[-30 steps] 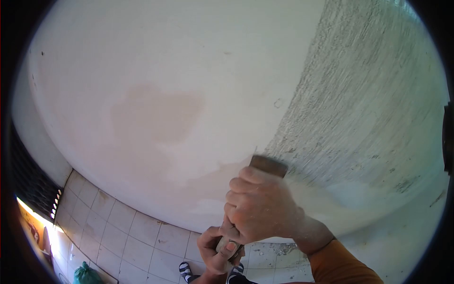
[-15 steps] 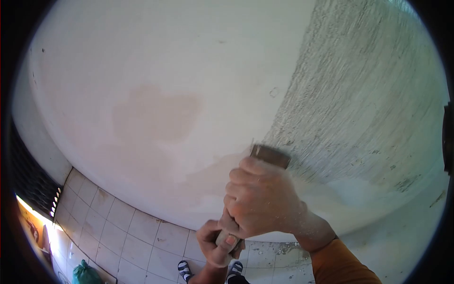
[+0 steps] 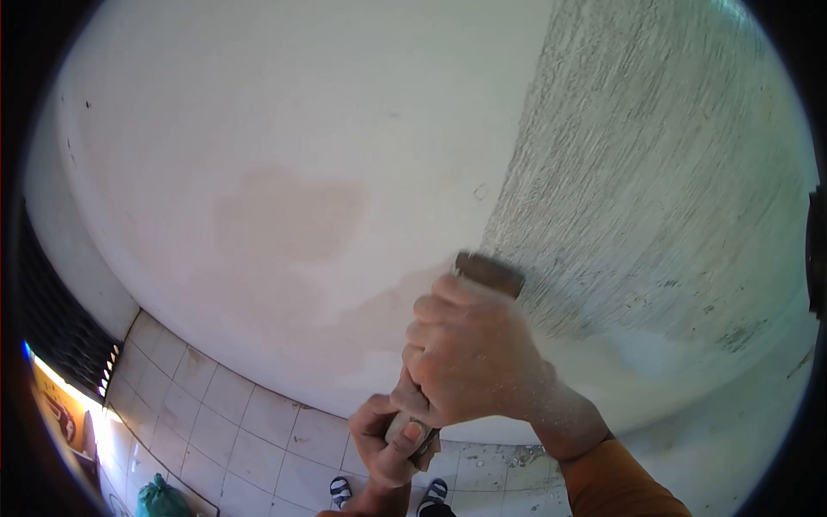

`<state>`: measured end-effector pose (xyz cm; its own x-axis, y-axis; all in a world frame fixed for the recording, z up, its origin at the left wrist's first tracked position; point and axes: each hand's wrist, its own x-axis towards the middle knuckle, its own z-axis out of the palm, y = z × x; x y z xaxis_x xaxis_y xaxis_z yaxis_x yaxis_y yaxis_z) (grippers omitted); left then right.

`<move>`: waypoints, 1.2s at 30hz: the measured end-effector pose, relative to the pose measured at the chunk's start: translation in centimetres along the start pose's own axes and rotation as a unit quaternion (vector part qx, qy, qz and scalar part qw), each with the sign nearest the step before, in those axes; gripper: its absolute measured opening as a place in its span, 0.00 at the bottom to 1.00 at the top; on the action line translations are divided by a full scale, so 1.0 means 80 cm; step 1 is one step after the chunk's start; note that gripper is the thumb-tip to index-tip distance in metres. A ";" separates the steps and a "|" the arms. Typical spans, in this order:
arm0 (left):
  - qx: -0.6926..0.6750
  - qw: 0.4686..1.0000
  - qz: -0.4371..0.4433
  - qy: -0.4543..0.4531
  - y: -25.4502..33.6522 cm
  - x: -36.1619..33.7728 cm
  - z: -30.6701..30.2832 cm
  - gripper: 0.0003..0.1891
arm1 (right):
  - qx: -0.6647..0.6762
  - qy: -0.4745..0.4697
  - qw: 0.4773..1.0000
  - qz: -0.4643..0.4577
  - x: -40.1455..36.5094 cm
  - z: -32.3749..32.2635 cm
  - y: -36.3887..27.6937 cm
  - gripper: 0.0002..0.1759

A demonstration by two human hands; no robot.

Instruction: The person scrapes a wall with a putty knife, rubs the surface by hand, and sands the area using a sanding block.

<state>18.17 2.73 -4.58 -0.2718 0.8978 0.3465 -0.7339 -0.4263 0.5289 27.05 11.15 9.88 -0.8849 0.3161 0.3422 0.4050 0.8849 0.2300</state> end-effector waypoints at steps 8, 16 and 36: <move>0.041 0.999 0.020 -0.019 0.006 0.005 -0.004 0.12 | -0.001 0.002 1.000 -0.005 0.002 0.004 0.000 0.14; -0.010 1.000 -0.025 0.013 0.011 0.007 0.011 0.13 | -0.023 0.019 0.999 -0.015 0.011 -0.017 0.009 0.15; -0.055 0.995 -0.084 0.009 0.035 0.009 0.030 0.11 | -0.003 0.017 0.999 -0.032 0.006 -0.021 0.010 0.14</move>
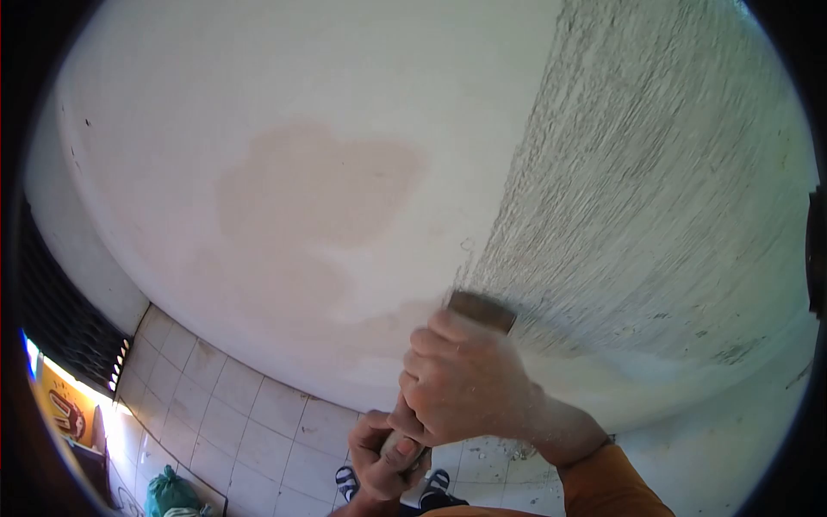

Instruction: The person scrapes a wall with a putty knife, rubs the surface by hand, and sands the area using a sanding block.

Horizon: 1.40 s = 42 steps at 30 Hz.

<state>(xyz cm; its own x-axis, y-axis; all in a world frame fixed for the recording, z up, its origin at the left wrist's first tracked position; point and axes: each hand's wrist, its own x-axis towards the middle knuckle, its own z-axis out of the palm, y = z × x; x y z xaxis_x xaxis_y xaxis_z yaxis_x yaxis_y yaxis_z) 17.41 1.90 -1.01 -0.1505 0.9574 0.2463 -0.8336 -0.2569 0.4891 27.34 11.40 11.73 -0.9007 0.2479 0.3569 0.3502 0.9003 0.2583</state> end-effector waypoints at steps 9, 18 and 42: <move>0.032 0.999 0.005 -0.016 0.014 0.002 0.013 0.10 | 0.024 0.024 0.999 -0.006 0.008 -0.013 0.007 0.14; -0.004 1.000 -0.024 -0.013 0.023 -0.001 0.033 0.09 | 0.025 -0.010 1.000 0.009 0.015 -0.033 0.006 0.15; 0.049 0.997 -0.057 0.025 0.042 0.009 0.080 0.10 | -0.012 -0.017 0.999 0.032 0.021 -0.068 0.009 0.15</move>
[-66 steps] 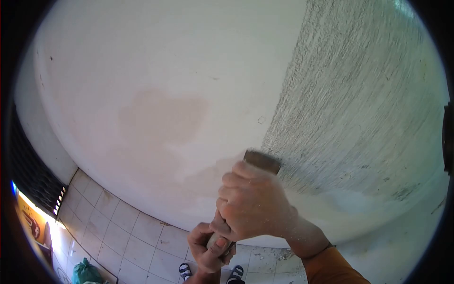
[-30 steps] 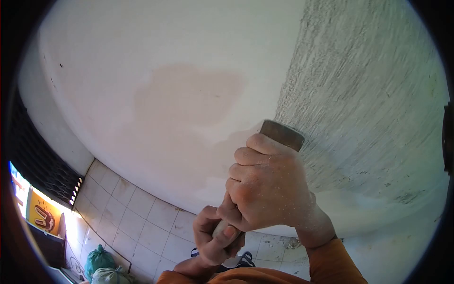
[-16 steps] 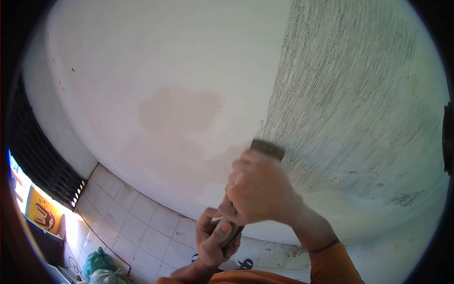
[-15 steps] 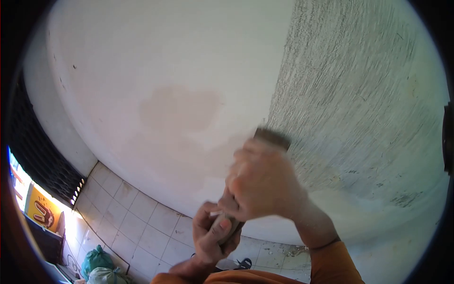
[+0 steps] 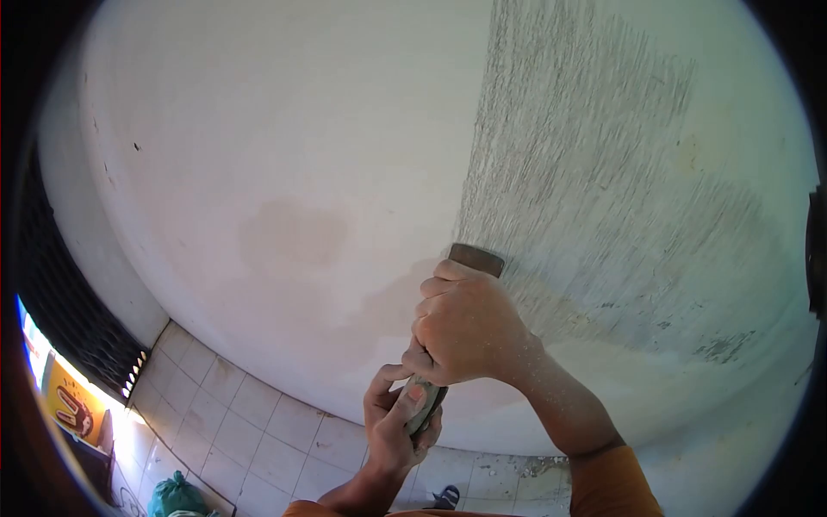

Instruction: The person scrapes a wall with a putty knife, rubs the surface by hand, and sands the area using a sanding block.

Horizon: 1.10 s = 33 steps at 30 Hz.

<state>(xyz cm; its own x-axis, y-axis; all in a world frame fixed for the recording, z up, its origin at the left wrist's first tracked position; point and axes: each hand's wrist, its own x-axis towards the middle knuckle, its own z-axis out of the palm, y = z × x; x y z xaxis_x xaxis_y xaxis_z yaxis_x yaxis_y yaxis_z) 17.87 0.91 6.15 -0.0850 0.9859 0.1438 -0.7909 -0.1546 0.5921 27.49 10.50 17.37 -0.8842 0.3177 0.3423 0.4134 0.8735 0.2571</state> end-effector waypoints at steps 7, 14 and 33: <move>0.012 1.000 0.022 0.010 0.012 0.002 0.009 0.10 | -0.020 0.072 0.997 0.030 0.012 -0.019 0.002 0.17; 0.026 0.999 0.030 0.021 0.043 0.010 0.045 0.13 | -0.043 0.075 0.996 0.035 0.034 -0.048 0.011 0.15; 0.004 0.999 0.042 -0.002 0.011 0.009 -0.009 0.09 | -0.018 0.062 0.997 0.052 0.012 0.008 -0.010 0.15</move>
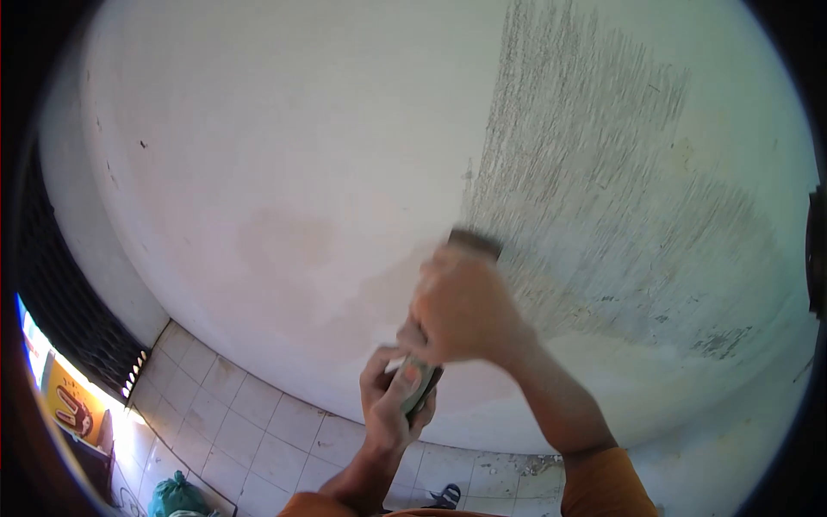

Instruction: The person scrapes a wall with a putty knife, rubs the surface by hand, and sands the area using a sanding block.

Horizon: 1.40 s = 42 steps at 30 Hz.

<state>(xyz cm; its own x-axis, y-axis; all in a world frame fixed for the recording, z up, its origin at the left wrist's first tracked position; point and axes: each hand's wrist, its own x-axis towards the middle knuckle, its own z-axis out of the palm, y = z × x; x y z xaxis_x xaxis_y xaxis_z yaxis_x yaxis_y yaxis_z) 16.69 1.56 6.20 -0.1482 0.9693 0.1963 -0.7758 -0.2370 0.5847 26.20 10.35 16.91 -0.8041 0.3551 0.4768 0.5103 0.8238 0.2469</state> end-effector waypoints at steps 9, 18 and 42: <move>0.041 0.999 -0.009 -0.008 0.014 0.010 0.001 0.10 | -0.013 0.041 0.999 0.012 0.021 -0.025 0.009 0.12; 0.063 0.998 -0.026 0.009 0.037 0.011 0.041 0.11 | -0.038 0.073 0.997 0.003 0.026 -0.041 0.018 0.15; 0.026 0.995 0.042 -0.090 0.063 0.044 0.066 0.13 | -0.061 0.003 0.996 0.065 0.074 -0.106 0.028 0.13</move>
<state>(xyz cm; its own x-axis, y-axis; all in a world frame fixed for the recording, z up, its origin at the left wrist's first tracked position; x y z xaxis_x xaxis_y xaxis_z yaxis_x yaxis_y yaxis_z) 15.49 3.42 14.04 -0.0952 0.9201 0.3800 -0.7322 -0.3233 0.5995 25.14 10.55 27.48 -0.7275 0.4519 0.5163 0.6430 0.7117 0.2831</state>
